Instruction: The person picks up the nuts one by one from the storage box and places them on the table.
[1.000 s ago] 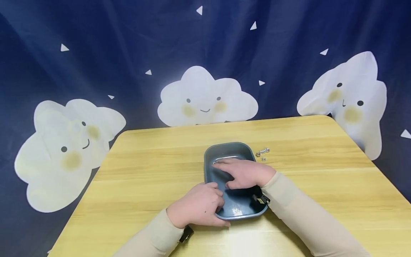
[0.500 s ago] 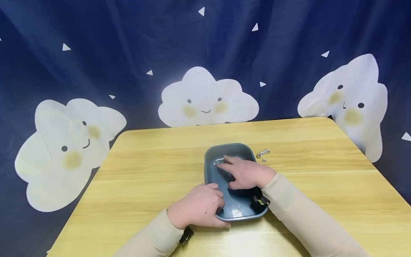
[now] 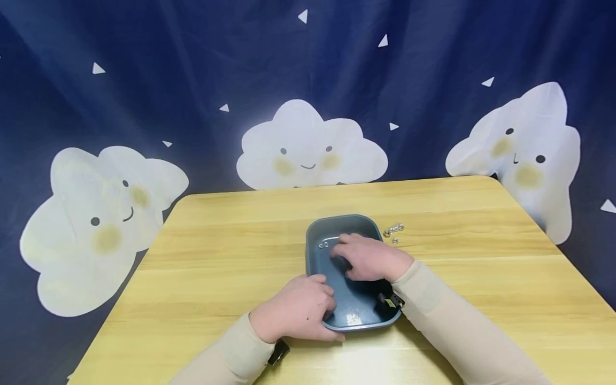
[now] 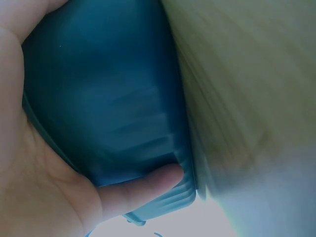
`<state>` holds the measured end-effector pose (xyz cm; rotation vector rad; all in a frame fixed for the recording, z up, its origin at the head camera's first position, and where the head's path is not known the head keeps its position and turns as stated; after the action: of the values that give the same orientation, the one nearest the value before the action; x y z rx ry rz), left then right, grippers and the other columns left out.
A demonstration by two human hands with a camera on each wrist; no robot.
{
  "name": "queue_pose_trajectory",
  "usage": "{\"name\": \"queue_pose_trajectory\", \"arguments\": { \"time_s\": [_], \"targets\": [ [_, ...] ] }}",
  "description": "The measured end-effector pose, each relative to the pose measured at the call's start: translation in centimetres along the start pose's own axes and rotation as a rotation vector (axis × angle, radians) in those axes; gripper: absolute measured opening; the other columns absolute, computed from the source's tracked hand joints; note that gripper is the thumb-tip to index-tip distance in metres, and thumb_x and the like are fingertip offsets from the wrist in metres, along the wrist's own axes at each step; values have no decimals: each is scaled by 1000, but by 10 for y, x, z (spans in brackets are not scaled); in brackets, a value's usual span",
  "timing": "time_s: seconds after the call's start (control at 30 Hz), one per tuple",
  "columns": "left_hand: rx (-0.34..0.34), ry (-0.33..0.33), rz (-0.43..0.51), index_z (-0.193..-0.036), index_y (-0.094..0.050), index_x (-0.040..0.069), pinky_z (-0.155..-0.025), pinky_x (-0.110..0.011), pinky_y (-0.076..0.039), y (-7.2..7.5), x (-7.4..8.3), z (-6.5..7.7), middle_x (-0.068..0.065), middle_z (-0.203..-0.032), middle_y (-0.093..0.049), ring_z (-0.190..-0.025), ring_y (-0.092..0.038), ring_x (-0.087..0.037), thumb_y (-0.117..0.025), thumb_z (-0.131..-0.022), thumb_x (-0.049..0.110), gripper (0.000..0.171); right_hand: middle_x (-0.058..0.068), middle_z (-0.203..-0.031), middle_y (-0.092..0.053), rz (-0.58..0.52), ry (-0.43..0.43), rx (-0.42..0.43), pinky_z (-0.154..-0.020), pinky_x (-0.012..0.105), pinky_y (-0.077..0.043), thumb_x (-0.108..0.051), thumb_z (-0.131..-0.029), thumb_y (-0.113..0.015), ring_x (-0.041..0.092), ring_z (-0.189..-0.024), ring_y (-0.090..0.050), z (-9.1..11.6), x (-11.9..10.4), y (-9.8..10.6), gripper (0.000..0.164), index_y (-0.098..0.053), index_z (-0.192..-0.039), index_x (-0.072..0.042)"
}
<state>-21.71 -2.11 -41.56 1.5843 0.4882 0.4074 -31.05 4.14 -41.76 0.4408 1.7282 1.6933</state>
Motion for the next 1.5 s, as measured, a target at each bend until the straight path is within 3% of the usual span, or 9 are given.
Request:
{"name": "queue_pose_trajectory", "arguments": {
  "time_s": [0.17, 0.4, 0.6, 1.13, 1.5],
  "targets": [
    [28, -15, -7, -57, -50, 29, -52, -22, -26, 2, 1, -1, 18, -64, -39, -67, -33, -9, -71, -74, 73, 51, -5, -90, -59, -33, 23, -25, -80, 34, -50, -1, -81, -69, 15, -82, -57, -1, -2, -2, 18, -68, -95, -13],
    [44, -27, -10, -56, -47, 29, -53, -22, -26, 4, 1, 0, 18, -63, -38, -66, -33, -9, -71, -74, 73, 53, -7, -78, -56, -15, -41, -137, -70, 30, -48, 2, -81, -65, 13, -71, -53, -1, 2, -11, 23, -60, -79, -20],
    [37, -19, -12, -56, -47, 29, -52, -22, -26, 4, 2, 0, 18, -63, -38, -66, -32, -9, -71, -74, 73, 54, -7, -75, -54, 17, -47, -148, -67, 30, -47, 2, -78, -67, 14, -68, -51, 1, 2, -13, 24, -57, -77, -20],
    [28, -28, -3, -57, -48, 29, -55, -22, -27, 3, 1, -1, 18, -63, -38, -66, -32, -9, -71, -74, 73, 53, -3, -76, -50, -20, -65, -153, -70, 31, -45, 9, -83, -63, 16, -71, -49, 1, 3, -13, 28, -55, -77, -18],
    [52, -45, -11, -57, -47, 28, -56, -23, -28, 5, 1, -3, 17, -63, -39, -66, -32, -10, -71, -74, 73, 53, -4, -77, -47, 3, -52, -148, -69, 30, -45, 13, -81, -61, 16, -69, -48, 3, 1, -10, 32, -54, -76, -18]
  ]
}}
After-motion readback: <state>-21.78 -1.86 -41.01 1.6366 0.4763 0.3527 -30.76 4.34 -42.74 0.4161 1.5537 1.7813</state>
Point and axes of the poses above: each hand's wrist, its own z-axis away from the middle knuckle, its own y-axis out of the back of the hand, x = y × z, the point moved 9 cm from there along -z, towards the middle knuckle
